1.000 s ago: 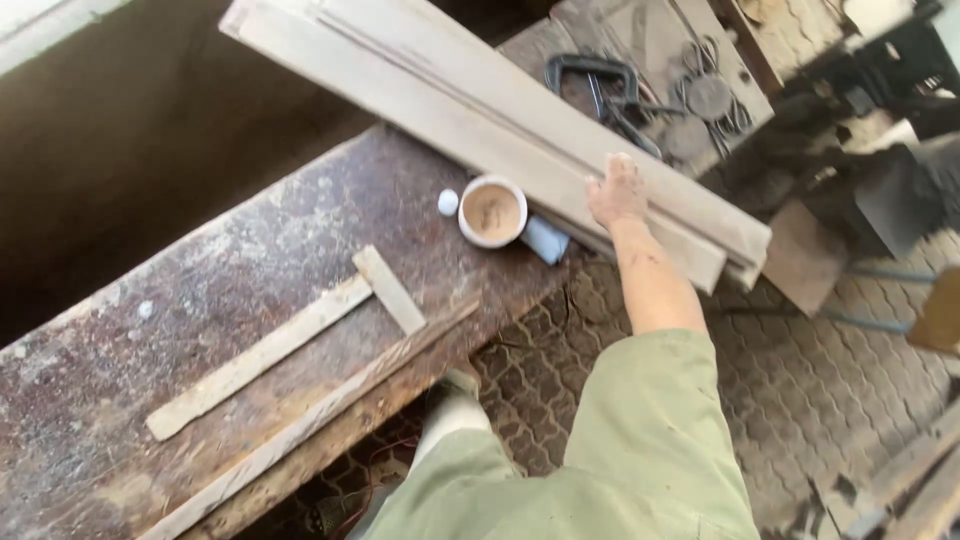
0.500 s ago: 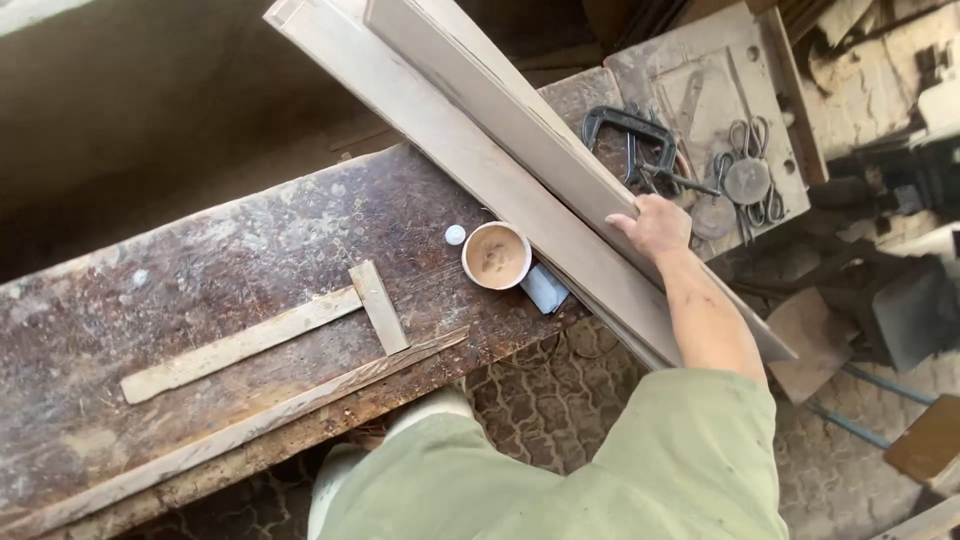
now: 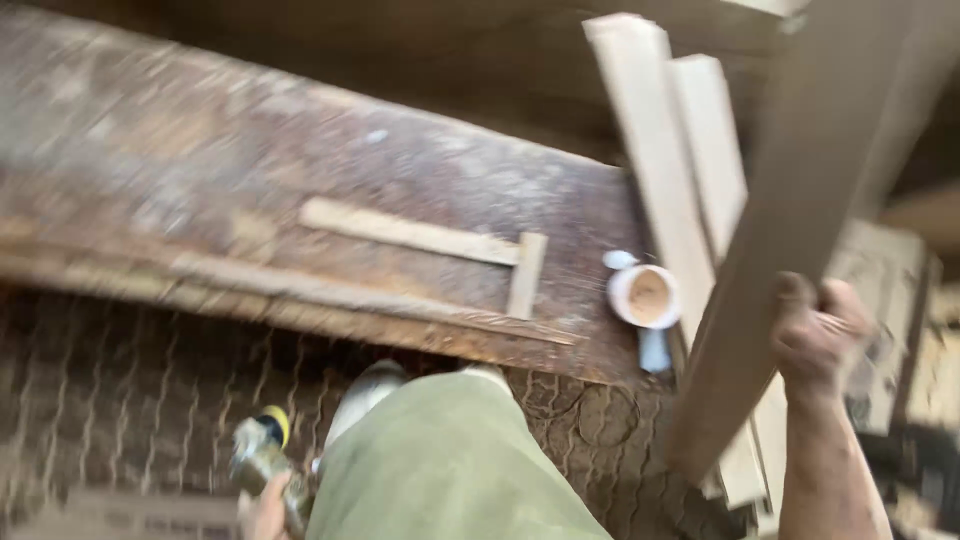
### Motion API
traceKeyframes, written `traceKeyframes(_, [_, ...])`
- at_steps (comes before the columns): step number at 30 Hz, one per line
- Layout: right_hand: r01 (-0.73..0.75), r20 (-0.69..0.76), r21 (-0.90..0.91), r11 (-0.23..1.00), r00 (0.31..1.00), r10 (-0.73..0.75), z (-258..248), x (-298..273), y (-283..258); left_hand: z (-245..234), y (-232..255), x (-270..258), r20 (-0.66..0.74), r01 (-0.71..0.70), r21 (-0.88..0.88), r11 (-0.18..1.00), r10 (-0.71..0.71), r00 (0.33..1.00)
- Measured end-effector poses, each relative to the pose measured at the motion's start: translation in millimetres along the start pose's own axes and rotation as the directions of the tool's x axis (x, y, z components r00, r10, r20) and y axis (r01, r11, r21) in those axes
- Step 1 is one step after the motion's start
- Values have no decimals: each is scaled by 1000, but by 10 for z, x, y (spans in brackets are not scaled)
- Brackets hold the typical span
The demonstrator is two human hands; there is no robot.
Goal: Sanding wooden boards using an angle grinder with a sanding disc and manual sandpaper, and applying wood glue.
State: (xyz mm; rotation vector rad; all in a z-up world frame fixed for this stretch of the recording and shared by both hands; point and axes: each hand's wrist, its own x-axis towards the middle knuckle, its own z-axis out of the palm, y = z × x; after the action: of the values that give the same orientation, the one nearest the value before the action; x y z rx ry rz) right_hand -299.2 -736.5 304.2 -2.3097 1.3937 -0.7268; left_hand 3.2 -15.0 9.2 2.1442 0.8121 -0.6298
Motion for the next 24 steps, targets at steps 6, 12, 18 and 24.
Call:
traceKeyframes(6, [-37,307,634,772,929,-208,599,296,-2020,-551,169,-207,97,82,-246,966,-60,994])
traceKeyframes(12, [-463,438,795,392,885,158,2720,-402,-3567,-1211,389,-137,93,171,-246,954,-152,984])
traceKeyframes(18, [-732,753,641,-232,540,375,4774,-1542,-4017,-1648,398,-185,73,244,-404,882,-235,969])
traceKeyframes(24, [-866,907,390,-313,302,294,5387,-1975,-4580,-1863,-410,213,-86,257,-103,961,-266,960])
